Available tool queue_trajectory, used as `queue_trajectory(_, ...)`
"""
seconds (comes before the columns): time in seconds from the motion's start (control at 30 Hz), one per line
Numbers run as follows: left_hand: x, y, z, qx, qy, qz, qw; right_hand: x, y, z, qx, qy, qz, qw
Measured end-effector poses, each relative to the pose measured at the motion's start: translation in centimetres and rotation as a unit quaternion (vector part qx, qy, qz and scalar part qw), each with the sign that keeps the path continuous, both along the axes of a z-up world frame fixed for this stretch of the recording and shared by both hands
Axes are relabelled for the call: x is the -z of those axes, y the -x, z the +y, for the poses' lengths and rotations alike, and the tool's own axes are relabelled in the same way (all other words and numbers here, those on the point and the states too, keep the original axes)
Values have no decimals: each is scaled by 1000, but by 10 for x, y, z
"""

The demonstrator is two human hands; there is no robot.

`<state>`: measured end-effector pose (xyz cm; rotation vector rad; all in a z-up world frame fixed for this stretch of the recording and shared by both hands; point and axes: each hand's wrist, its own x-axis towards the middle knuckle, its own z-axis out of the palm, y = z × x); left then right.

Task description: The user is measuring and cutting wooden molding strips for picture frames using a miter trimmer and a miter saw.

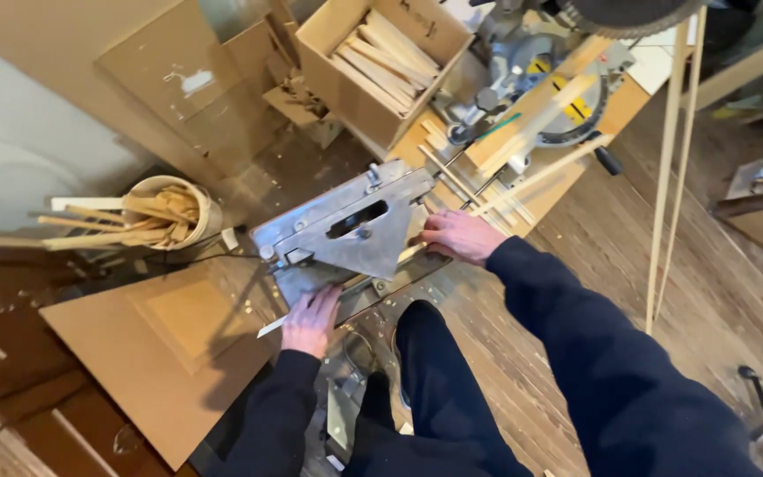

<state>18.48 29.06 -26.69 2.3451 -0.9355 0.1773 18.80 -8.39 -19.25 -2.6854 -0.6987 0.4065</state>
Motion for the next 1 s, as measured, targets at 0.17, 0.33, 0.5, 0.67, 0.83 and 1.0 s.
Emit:
queue_trajectory(0.17,-11,-2,-1,2,5,-6,1000,0,10,-8,45,16,8,999)
queue_trajectory(0.33,-4,-3,-4,-2,-8,-6,1000,-18,21,-44,36,-6,-35,999)
queue_trajectory(0.5,4,-3,-3,0,-29,-17,999,21,31,-110,85,27,-144,986)
queue_trajectory(0.67,2,0,0,-3,-35,-11,999,60,24,-149,146,88,-187,967)
queue_trajectory(0.83,15,3,5,6,-45,-7,999,93,7,-162,196,113,-190,955)
queue_trajectory(1.0,14,0,5,19,-14,5,1000,93,6,-147,273,125,-168,939)
